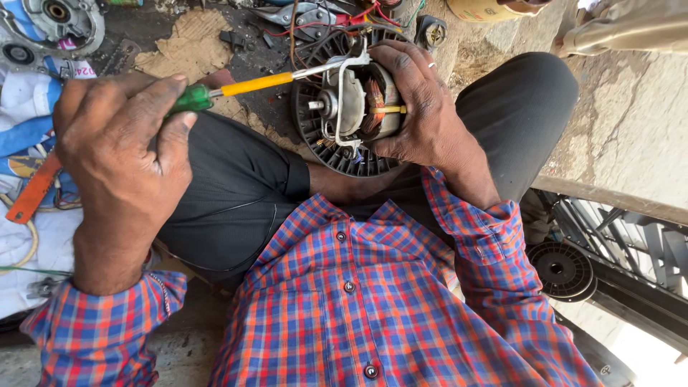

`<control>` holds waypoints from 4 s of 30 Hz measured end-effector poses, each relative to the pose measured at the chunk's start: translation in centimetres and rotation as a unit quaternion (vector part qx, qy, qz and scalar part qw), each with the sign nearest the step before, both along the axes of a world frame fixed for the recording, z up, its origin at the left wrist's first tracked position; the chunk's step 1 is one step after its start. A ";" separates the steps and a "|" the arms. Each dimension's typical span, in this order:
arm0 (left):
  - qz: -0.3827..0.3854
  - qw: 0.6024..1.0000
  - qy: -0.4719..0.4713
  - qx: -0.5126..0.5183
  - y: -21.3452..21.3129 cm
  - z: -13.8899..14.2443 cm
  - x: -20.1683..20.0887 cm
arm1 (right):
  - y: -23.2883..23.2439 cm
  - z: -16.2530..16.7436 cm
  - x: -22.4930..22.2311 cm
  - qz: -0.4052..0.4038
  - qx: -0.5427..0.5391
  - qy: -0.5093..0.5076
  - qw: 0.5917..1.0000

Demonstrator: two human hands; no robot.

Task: The person sits on the ground with an electric motor in their lap and uses a screwdriver to unscrew and loosen parts of the motor housing. They reposition the motor, work on its mounting bracket, and later use pliers to grip a component while continuing to work on the motor.

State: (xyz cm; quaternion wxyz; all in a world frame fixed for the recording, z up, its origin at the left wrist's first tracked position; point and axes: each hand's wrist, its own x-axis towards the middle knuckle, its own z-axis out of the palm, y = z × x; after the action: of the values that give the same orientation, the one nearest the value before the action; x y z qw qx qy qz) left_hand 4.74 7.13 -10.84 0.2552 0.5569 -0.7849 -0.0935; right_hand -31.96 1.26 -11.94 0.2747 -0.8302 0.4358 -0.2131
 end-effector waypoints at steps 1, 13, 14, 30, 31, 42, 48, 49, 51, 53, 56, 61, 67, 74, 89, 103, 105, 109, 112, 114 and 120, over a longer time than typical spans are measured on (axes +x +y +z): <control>0.000 1.000 0.001 -0.003 0.0 0.0 -0.1 | 0.1 0.0 0.0 0.000 0.006 -0.004 1.000; -0.009 0.998 -0.029 -0.054 0.5 0.0 0.8 | -0.3 -1.1 -0.8 0.057 -0.013 -0.033 0.998; -0.009 0.998 -0.030 -0.052 0.8 -0.2 0.9 | -0.3 -0.9 -0.8 0.059 -0.026 -0.013 0.998; -0.037 0.998 0.025 -0.033 1.2 -1.5 0.7 | -0.1 -0.9 -1.7 0.049 0.037 -0.009 0.998; -0.039 0.998 0.030 -0.029 1.0 -1.4 0.8 | -0.1 -1.0 -1.7 0.050 0.039 -0.012 0.998; -0.068 0.916 0.388 0.081 -4.2 2.4 1.3 | -0.2 -1.5 -1.4 0.039 0.005 0.012 0.999; -0.006 0.819 0.566 0.098 -3.3 2.3 -1.9 | -0.4 -1.0 -1.0 0.019 0.025 -0.001 1.000; 0.016 0.823 0.562 0.087 -3.0 2.2 -2.3 | -0.5 -0.9 -0.8 0.022 0.021 -0.006 1.000; 0.063 0.859 0.507 0.039 -3.0 1.8 -3.2 | -0.5 -0.5 -0.5 0.028 0.013 -0.011 0.999; 0.068 0.857 0.510 0.032 -3.0 1.3 -3.4 | -0.3 -0.3 -0.2 0.004 0.033 -0.005 0.999; 0.050 0.827 0.556 0.072 -2.5 0.8 -3.1 | -0.2 0.0 -0.1 -0.008 0.040 0.014 0.999; -0.027 0.801 0.597 0.039 -3.2 -0.1 -3.1 | -0.5 -0.3 -0.3 -0.006 0.035 0.009 0.999; 0.030 0.888 0.456 -0.051 -3.4 -0.1 -3.3 | -0.2 -0.6 -0.6 -0.008 0.057 0.010 0.998; 0.004 0.815 0.577 0.058 -4.2 -0.6 -2.5 | -0.2 -0.5 -0.3 -0.010 0.044 0.007 0.999; -0.022 0.832 0.553 0.042 -4.6 0.1 -2.1 | -0.5 -0.8 -0.5 0.008 0.039 -0.012 0.999; -0.047 0.780 0.622 0.043 -4.7 -1.7 -2.5 | -0.4 -0.6 -0.2 0.007 0.020 -0.011 1.000; -0.044 0.791 0.608 0.046 -4.9 -1.5 -2.5 | -0.4 -0.5 -0.2 0.023 0.005 -0.013 1.000; -0.006 0.831 0.556 0.015 -4.9 -2.0 -2.4 | -0.4 -0.5 -0.1 0.003 0.046 -0.013 0.999; -0.061 0.789 0.610 0.033 -4.8 -2.7 -2.2 | -0.3 -0.4 -0.1 0.002 0.028 0.000 1.000; -0.024 0.821 0.570 0.015 -4.8 -3.1 -2.2 | -0.2 -0.4 -0.1 0.002 0.032 -0.014 0.999; -0.035 0.811 0.584 0.018 -4.6 -3.0 -2.1 | 0.0 -0.4 0.0 -0.022 0.051 -0.004 0.998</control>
State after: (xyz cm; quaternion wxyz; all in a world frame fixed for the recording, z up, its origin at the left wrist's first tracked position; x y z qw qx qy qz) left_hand 2.68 2.54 -13.82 0.6521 0.3743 -0.5052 -0.4236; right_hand -31.97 1.25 -12.36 0.3133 -0.8045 0.4635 -0.1996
